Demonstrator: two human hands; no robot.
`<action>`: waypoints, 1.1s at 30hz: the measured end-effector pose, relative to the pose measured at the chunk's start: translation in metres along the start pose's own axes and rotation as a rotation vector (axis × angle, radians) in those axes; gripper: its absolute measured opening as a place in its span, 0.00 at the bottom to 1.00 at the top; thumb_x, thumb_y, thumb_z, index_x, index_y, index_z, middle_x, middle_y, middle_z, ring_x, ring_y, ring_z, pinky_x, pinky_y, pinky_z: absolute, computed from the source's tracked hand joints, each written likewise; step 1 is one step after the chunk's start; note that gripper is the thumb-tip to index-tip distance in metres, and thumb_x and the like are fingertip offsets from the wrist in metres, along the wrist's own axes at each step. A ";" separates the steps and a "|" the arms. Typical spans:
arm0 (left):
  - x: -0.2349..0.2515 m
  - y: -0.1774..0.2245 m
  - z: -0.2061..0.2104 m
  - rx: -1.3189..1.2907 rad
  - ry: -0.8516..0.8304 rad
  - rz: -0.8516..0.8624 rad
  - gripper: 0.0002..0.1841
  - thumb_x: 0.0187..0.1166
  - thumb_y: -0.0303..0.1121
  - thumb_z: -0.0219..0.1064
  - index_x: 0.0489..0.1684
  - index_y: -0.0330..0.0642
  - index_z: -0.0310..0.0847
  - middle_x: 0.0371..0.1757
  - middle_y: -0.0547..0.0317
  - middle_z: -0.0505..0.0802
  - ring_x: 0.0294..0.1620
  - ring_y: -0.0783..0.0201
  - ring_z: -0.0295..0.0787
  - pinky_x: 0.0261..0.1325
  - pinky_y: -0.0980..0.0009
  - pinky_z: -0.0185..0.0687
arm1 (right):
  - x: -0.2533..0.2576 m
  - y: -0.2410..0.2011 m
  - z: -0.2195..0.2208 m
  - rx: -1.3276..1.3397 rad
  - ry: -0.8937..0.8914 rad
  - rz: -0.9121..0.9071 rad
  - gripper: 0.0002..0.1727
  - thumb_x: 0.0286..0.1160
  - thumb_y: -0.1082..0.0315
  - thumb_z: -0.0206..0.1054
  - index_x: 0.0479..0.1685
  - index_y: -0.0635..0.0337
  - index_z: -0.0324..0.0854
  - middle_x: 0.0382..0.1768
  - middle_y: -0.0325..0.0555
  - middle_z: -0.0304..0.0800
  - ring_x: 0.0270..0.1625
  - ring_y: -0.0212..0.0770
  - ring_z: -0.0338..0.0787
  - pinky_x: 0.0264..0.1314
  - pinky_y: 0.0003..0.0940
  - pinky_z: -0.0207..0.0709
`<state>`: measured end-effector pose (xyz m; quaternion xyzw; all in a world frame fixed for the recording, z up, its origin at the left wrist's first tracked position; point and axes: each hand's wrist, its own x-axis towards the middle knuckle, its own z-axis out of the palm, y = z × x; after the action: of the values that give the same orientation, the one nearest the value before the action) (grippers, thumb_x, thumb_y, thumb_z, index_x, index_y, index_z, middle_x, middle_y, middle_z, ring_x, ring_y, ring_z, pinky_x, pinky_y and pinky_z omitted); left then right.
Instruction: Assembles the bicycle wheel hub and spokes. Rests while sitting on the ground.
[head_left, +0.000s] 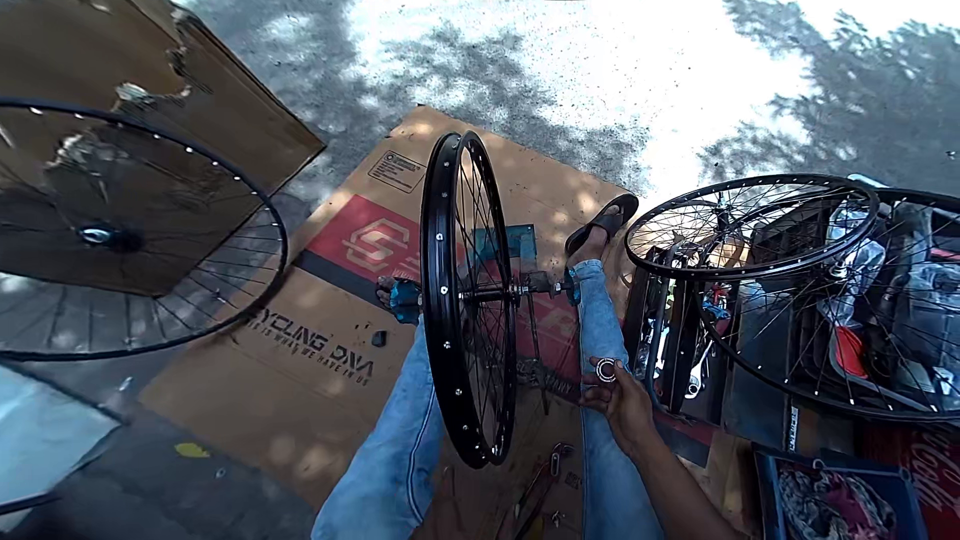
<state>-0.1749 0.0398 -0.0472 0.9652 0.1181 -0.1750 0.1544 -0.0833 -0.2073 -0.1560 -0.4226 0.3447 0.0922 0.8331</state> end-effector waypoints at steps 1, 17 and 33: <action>0.001 0.002 -0.002 -0.083 0.022 0.014 0.54 0.66 0.59 0.76 0.86 0.25 0.59 0.75 0.37 0.83 0.73 0.40 0.82 0.77 0.42 0.69 | 0.001 0.000 -0.002 -0.025 0.003 -0.017 0.32 0.97 0.54 0.32 0.65 0.70 0.76 0.39 0.61 0.92 0.34 0.51 0.95 0.43 0.46 0.91; 0.014 0.027 -0.011 -0.412 0.284 0.176 0.46 0.72 0.54 0.72 0.78 0.18 0.64 0.67 0.28 0.85 0.66 0.41 0.84 0.72 0.45 0.75 | 0.006 0.046 -0.019 -0.366 -0.020 -0.242 0.23 0.95 0.64 0.43 0.53 0.70 0.82 0.39 0.53 0.94 0.34 0.44 0.95 0.40 0.38 0.92; 0.027 0.006 0.018 -0.358 0.314 0.184 0.55 0.69 0.63 0.71 0.81 0.16 0.59 0.74 0.22 0.79 0.75 0.34 0.76 0.80 0.43 0.66 | 0.012 0.047 -0.020 -0.350 -0.028 -0.203 0.22 0.95 0.62 0.44 0.52 0.69 0.82 0.39 0.54 0.93 0.32 0.44 0.94 0.40 0.38 0.92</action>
<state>-0.1539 0.0331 -0.0716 0.9444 0.0816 0.0154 0.3181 -0.1051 -0.1951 -0.2025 -0.5921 0.2674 0.0724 0.7567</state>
